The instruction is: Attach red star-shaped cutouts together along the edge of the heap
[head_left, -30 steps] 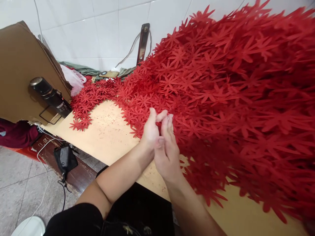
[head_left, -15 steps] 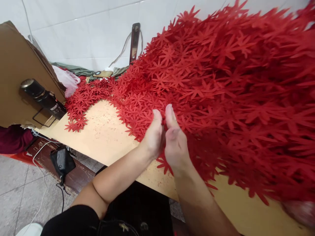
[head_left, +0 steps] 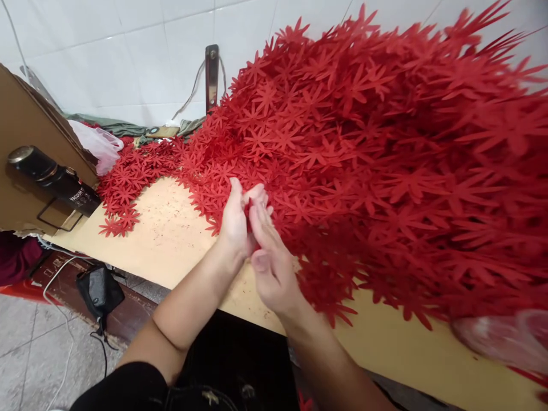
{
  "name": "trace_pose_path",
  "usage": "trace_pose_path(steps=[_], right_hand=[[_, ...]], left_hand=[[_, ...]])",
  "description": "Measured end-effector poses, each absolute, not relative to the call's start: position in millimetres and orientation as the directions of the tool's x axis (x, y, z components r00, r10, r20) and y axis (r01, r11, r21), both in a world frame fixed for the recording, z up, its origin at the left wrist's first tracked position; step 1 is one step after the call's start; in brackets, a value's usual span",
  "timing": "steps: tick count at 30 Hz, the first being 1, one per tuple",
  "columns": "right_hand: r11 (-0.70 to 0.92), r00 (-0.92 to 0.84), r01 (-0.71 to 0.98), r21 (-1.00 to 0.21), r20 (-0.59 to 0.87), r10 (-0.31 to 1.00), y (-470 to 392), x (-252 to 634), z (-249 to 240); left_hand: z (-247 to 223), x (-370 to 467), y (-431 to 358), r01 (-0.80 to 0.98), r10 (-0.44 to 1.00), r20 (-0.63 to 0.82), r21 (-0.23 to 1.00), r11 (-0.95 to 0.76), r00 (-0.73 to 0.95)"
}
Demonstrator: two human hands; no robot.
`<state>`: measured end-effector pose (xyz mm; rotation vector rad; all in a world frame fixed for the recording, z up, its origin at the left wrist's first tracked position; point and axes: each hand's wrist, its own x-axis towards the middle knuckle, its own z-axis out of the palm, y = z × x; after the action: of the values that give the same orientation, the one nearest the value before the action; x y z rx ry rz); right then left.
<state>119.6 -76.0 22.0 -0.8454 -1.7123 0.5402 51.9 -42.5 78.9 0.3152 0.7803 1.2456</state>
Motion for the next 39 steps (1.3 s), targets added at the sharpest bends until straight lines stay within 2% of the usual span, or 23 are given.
trace_pose_path(steps=[2,5,8,11,14,17,20,23,25,30,31,35,36,39], right_hand=[[0.575,-0.056,0.232,-0.785,0.579,0.813,-78,116,27],[0.436,0.225,0.157,-0.886,0.462,0.858,-62,117,33],[0.403,0.348,0.264,-0.876,0.476,0.808,-32,126,33],[0.421,0.218,0.378,-0.825,0.521,0.825,-18,129,29],[0.476,0.002,0.402,-0.782,0.521,0.854,-34,121,24],[0.540,-0.099,0.406,-0.738,0.551,0.828,-60,109,21],[0.563,-0.100,0.345,-0.751,0.567,0.817,-64,108,20],[0.512,-0.049,0.299,-0.805,0.523,0.851,-53,116,22],[0.535,-0.055,0.321,-0.781,0.549,0.834,-52,117,23],[0.691,-0.166,0.391,-0.608,0.692,0.703,-69,110,17],[0.687,-0.165,0.396,-0.610,0.689,0.706,-68,110,16],[0.611,-0.101,0.422,-0.670,0.635,0.766,-60,116,17],[0.613,-0.108,0.433,-0.661,0.637,0.763,-61,116,17],[0.659,-0.170,0.462,-0.593,0.670,0.723,-71,112,16]], left_hand=[[75,51,-37,-0.756,0.936,-0.338,0.587,0.290,0.096],[64,60,-39,-0.773,0.961,-0.257,0.589,0.238,0.101],[56,76,-49,-0.758,0.970,-0.231,0.620,0.204,0.073],[58,80,-53,-0.755,0.946,-0.324,0.614,0.228,0.022],[69,65,-43,-0.799,0.945,-0.324,0.555,0.232,0.050],[80,50,-32,-0.771,0.923,-0.381,0.569,0.287,0.063],[83,53,-34,-0.703,0.922,-0.387,0.657,0.270,-0.008],[80,64,-46,-0.663,0.977,-0.213,0.728,0.172,0.019],[79,66,-50,-0.677,0.986,-0.150,0.719,0.159,0.072],[80,57,-45,-0.722,0.920,-0.393,0.631,0.282,0.016],[80,57,-47,-0.724,0.922,-0.387,0.632,0.277,0.015],[80,61,-54,-0.722,0.973,-0.207,0.657,0.217,0.105],[80,60,-54,-0.726,0.971,-0.210,0.649,0.226,0.115],[79,55,-49,-0.743,0.937,-0.344,0.608,0.278,0.069]])
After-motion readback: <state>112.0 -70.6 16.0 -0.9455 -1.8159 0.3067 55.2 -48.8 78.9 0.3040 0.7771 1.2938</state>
